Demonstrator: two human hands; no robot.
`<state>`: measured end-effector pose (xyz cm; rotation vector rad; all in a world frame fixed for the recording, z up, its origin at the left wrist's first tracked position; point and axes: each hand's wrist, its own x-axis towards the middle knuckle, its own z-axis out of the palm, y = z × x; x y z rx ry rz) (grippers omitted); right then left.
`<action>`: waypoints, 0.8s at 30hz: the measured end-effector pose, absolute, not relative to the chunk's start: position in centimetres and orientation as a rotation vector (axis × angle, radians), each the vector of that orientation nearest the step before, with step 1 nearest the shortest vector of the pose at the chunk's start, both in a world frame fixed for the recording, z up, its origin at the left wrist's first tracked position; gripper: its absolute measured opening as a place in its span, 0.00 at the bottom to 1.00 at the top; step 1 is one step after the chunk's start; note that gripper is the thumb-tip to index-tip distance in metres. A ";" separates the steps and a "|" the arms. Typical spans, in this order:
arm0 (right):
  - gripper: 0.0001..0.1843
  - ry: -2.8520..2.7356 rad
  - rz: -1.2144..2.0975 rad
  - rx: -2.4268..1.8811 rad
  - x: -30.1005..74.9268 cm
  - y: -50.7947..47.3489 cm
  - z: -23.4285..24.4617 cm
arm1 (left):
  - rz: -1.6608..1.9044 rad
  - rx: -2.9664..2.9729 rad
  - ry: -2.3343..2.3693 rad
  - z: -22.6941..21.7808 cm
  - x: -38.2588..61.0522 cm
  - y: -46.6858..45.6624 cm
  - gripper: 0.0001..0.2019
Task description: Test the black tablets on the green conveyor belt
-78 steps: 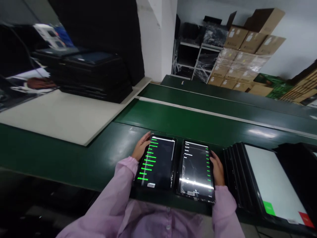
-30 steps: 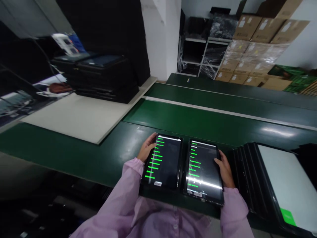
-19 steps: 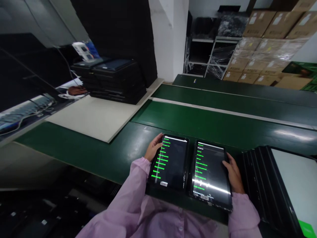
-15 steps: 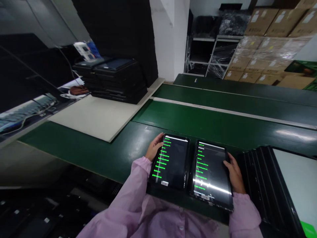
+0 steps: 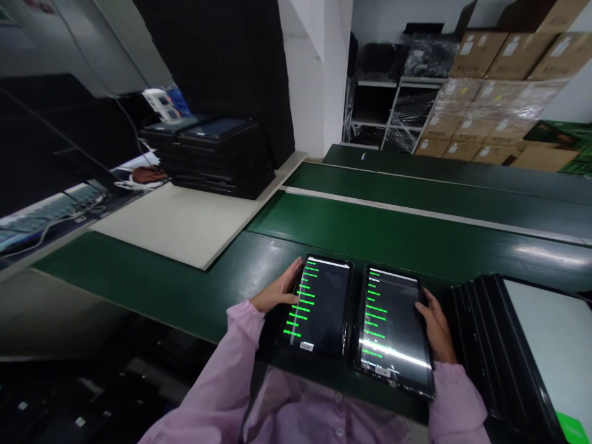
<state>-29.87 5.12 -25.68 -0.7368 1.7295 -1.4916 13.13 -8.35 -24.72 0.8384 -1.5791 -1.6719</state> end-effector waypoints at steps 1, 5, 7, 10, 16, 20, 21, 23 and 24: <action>0.41 1.724 -1.490 -0.743 -29.9 5.1 -25.8 | -1.688 0.835 -1.537 -24.7 13.5 -8.0 0.56; 0.42 1.725 -1.493 -0.752 -30.2 5.2 -26.0 | -1.578 0.974 -1.322 -24.9 12.2 -7.8 0.43; 0.42 1.730 -1.485 -0.735 -30.2 5.2 -25.9 | -1.506 1.052 -1.258 -25.0 10.6 -8.3 0.41; 0.42 1.738 -1.485 -0.735 -30.2 5.1 -25.8 | -1.407 1.131 -1.229 -25.1 8.7 -9.2 0.38; 0.39 1.747 -1.497 -0.752 -29.9 4.9 -25.9 | -1.342 1.188 -1.270 -25.9 8.3 -9.0 0.40; 0.43 1.695 -1.496 -0.787 -30.0 5.1 -25.6 | -1.409 1.191 -1.376 -25.9 9.9 -8.0 0.51; 0.45 1.649 -1.487 -0.811 -30.1 5.3 -25.5 | -1.467 1.164 -1.424 -25.9 10.5 -7.7 0.54; 0.47 1.537 -1.456 -0.868 -30.3 5.7 -25.3 | -1.593 1.083 -1.464 -25.8 11.7 -7.2 0.59; 0.47 1.498 -1.447 -0.879 -30.4 5.9 -25.3 | -1.636 1.050 -1.442 -25.9 12.2 -6.9 0.58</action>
